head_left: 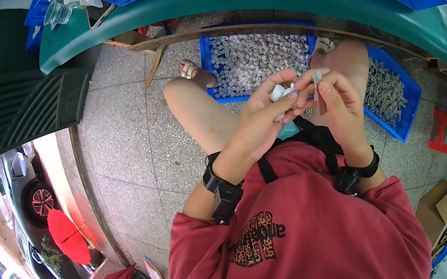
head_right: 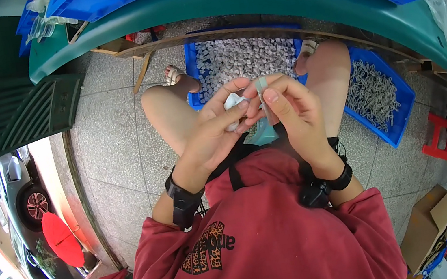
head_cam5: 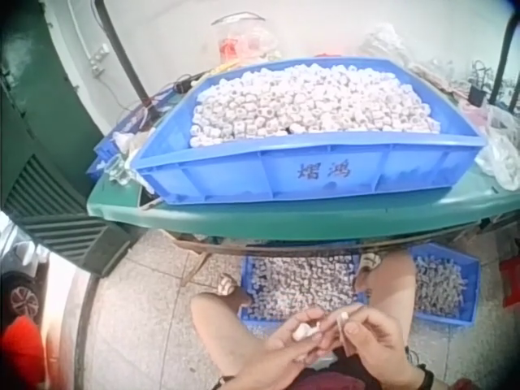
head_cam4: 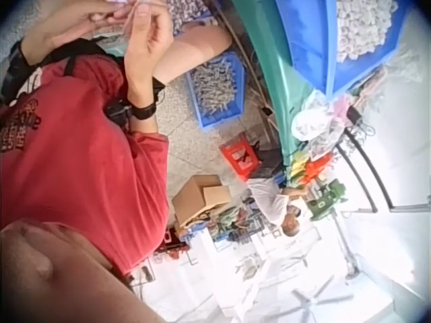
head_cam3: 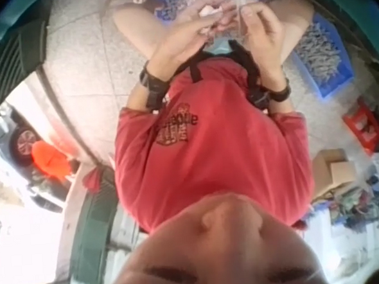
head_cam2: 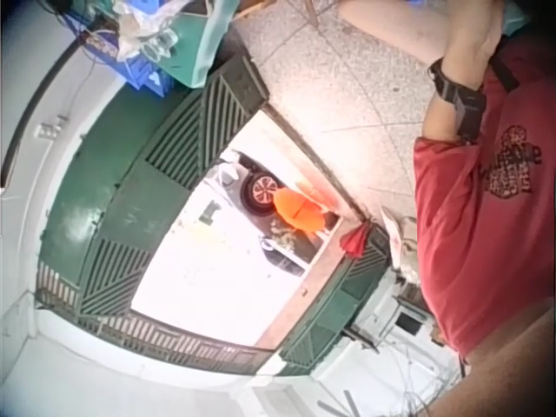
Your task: Assembling small white plastic components by joining two molded parts together.
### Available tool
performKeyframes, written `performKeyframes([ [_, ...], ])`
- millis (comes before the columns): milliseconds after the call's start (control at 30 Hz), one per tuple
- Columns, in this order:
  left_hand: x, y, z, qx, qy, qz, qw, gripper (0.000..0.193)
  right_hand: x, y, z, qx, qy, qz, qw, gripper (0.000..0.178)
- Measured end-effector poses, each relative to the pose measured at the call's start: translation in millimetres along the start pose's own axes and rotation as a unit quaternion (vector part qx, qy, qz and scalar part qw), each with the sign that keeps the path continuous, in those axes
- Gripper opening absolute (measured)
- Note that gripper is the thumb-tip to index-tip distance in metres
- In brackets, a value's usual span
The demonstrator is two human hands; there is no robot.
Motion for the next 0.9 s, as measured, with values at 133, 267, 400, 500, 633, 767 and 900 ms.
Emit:
performKeyframes([
  [133,2,0,4,0.031,-0.011,-0.044,0.998,0.031,-2,1,3,0.020,0.008,-0.029,0.999,0.017],
  [267,5,-5,5,0.018,-0.058,0.064,0.996,0.029,0,-1,9,0.018,-0.021,-0.006,1.000,0.015],
  [400,-2,-10,3,0.044,-0.063,0.029,0.997,0.023,-4,-3,10,0.009,-0.011,0.045,0.999,0.019],
  [500,-2,-9,8,0.050,-0.065,-0.059,0.995,0.020,-7,0,9,0.017,0.000,0.034,0.999,0.019],
  [633,3,-5,9,0.062,-0.066,-0.093,0.992,0.020,-10,1,9,0.007,0.005,0.054,0.998,0.020],
  [767,6,-6,10,0.075,-0.052,-0.104,0.990,0.024,-10,2,7,-0.005,-0.008,0.107,0.994,0.020],
  [900,10,-9,15,0.048,-0.063,-0.199,0.977,0.028,-7,3,8,0.003,-0.026,0.050,0.998,0.017],
])
Point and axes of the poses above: each hand's wrist, its own z-axis away from the middle knuckle, its own y-axis out of the back of the hand, x = y × z, the point moved 8 cm from there along -z, towards the middle knuckle, and after that the axes turned 7 degrees about y, right-handed, at the moved point
